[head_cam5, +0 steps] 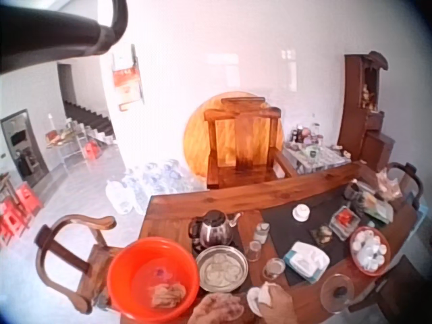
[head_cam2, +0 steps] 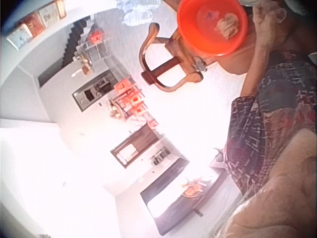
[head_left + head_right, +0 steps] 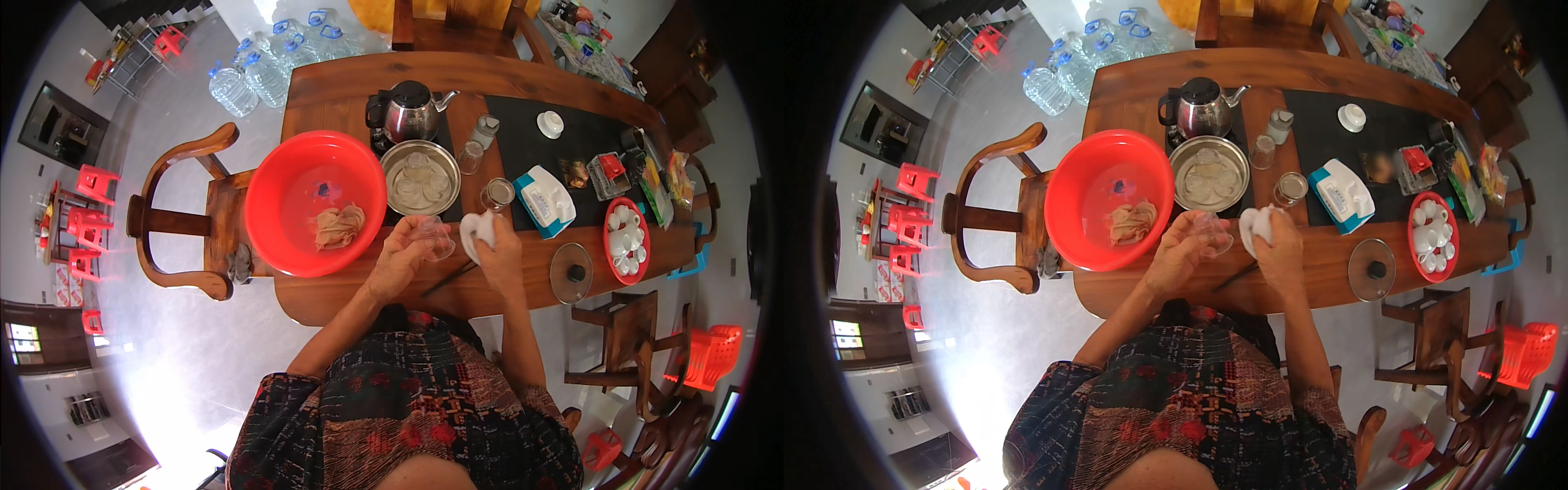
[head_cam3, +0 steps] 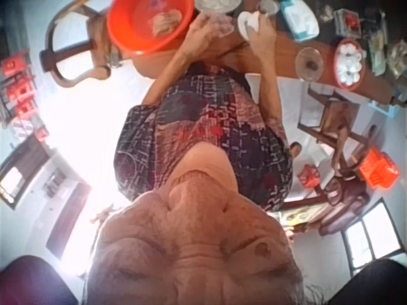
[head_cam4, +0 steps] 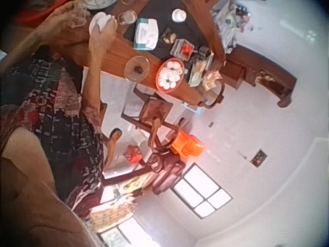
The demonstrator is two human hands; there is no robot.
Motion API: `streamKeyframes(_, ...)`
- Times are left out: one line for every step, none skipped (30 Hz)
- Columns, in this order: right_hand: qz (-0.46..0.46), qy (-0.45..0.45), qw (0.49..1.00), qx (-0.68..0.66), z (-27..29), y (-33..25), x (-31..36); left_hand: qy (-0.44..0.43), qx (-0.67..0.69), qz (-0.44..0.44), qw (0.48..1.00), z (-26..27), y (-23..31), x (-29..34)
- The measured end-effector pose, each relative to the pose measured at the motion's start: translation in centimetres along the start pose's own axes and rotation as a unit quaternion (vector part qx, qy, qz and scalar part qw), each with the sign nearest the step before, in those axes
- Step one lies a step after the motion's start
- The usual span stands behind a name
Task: The person dries small glass cups and a metal lid using a white cloth. They pick up each item from a red basin, wipe it thoroughly, and place it into a metal tray on the table. The person also handles a pair of chopsticks during the process.
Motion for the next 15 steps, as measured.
streamKeyframes(-0.001, 0.035, 0.998, -0.044, 0.3, 0.1, 0.2, 0.005, 0.001, 0.004, 1.000, 0.2, 0.2, 0.2)
streamKeyframes(-0.008, 0.039, 0.994, -0.106, 0.1, -1.0, 0.1, -0.011, 0.031, 0.019, 0.999, 0.1, 0.4, 0.3)
streamKeyframes(-0.015, 0.044, 0.985, -0.166, -0.2, -3.1, 0.0, -0.028, 0.060, 0.036, 0.997, 0.1, 0.4, 0.3)
streamKeyframes(-0.021, 0.050, 0.972, -0.227, -0.8, -4.4, -0.1, -0.045, 0.090, 0.054, 0.994, 0.1, 0.4, 0.5)
streamKeyframes(0.006, 0.019, 0.969, -0.246, -1.9, -5.3, -0.2, -0.075, 0.107, 0.047, 0.990, -0.6, 0.8, 0.5)
streamKeyframes(0.022, -0.021, 0.978, -0.204, -2.8, -6.5, 0.1, -0.049, 0.087, 0.038, 0.994, -0.6, 0.8, 0.7)
streamKeyframes(0.062, -0.038, 0.983, -0.167, -3.4, -7.9, 0.3, -0.023, 0.067, 0.028, 0.997, -0.7, 0.7, 1.1)
streamKeyframes(0.104, -0.060, 0.984, -0.131, -4.2, -9.1, 0.5, 0.007, 0.047, 0.014, 0.999, -0.6, 1.0, 1.5)
streamKeyframes(0.125, -0.062, 0.983, -0.116, -4.4, -9.6, 0.6, -0.006, 0.030, 0.008, 1.000, -0.4, 1.2, 1.6)
streamKeyframes(0.101, -0.080, 0.982, -0.136, -4.5, -9.5, 0.7, -0.014, 0.005, 0.019, 1.000, -0.2, 1.3, 1.8)
streamKeyframes(0.074, -0.098, 0.980, -0.155, -4.5, -9.1, 0.9, -0.022, -0.019, 0.033, 0.999, 0.0, 1.7, 2.2)
streamKeyframes(0.047, -0.116, 0.977, -0.174, -4.6, -8.8, 1.1, -0.029, -0.044, 0.047, 0.997, 0.0, 2.0, 2.5)
streamKeyframes(0.024, -0.121, 0.977, -0.171, -4.6, -8.3, 1.1, 0.006, -0.036, 0.039, 0.999, 0.2, 2.4, 2.8)
streamKeyframes(0.035, -0.107, 0.984, -0.138, -4.4, -8.1, 1.1, 0.000, -0.044, 0.021, 0.999, 0.3, 2.7, 2.8)
streamKeyframes(0.045, -0.092, 0.989, -0.104, -4.3, -7.8, 1.2, -0.007, -0.051, 0.002, 0.999, 0.5, 3.0, 2.9)
Point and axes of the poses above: each hand's wrist, its own x-axis away from the middle knuckle, its own z-axis out of the back of the hand, y = z × x, the point moved 8 cm from there along -x, towards the middle knuckle, and after that the axes turned 2 degrees about -z, right-handed, at the moved point
